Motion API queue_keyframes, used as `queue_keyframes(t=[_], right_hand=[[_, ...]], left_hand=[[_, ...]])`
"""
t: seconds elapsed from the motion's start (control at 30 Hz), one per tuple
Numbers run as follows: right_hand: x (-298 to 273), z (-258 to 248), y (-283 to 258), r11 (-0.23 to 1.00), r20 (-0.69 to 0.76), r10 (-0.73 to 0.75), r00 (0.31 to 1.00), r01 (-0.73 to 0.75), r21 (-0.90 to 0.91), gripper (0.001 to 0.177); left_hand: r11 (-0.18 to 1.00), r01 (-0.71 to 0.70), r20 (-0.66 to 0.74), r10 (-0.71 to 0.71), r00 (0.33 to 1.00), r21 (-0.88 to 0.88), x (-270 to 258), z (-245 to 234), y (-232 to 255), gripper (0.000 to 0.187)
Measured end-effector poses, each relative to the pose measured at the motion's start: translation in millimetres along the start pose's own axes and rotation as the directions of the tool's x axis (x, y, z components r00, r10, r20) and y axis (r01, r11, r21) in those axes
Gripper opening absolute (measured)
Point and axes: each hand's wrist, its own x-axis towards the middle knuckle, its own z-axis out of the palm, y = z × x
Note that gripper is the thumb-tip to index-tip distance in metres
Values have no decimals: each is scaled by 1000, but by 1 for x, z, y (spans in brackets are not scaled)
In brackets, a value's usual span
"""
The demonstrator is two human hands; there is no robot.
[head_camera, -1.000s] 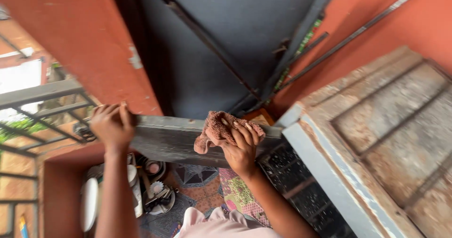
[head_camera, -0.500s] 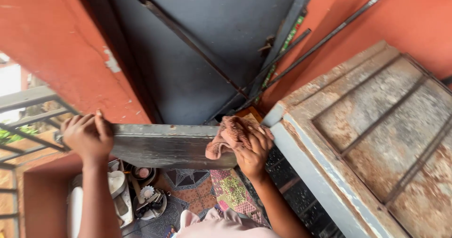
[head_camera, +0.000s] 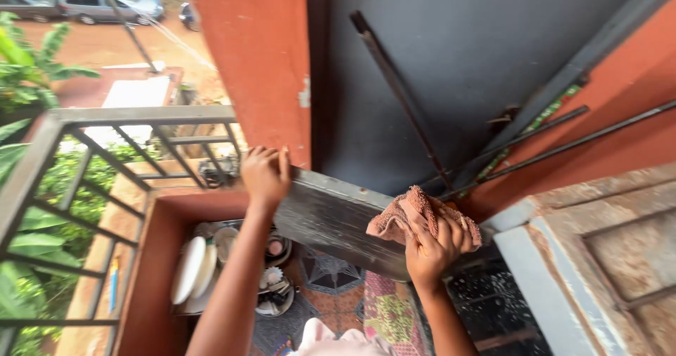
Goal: Cleaning the interior and exterior surfaces of an oven door using a cloth.
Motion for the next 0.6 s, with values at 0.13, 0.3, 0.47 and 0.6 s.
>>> queue_keyframes(t=[0.13, 0.3, 0.47, 0.6], right_hand=[[-3, 29, -22, 1000, 4, 2, 1000, -2, 27, 16], [12, 51, -69, 995, 18, -73, 997, 72, 74, 11], [29, 71, -108, 980, 29, -182, 983, 179, 87, 14], [35, 76, -123, 978, 61, -169, 984, 160, 136, 19]], left_hand=[[1000, -1, -16, 0, 1000, -11, 3, -3, 4, 35], [1000, -22, -44, 22, 999, -3, 3, -2, 3, 33], [1000, -8, -34, 8, 999, -8, 4, -2, 4, 35], [999, -35, -12, 35, 999, -4, 4, 1, 0, 34]])
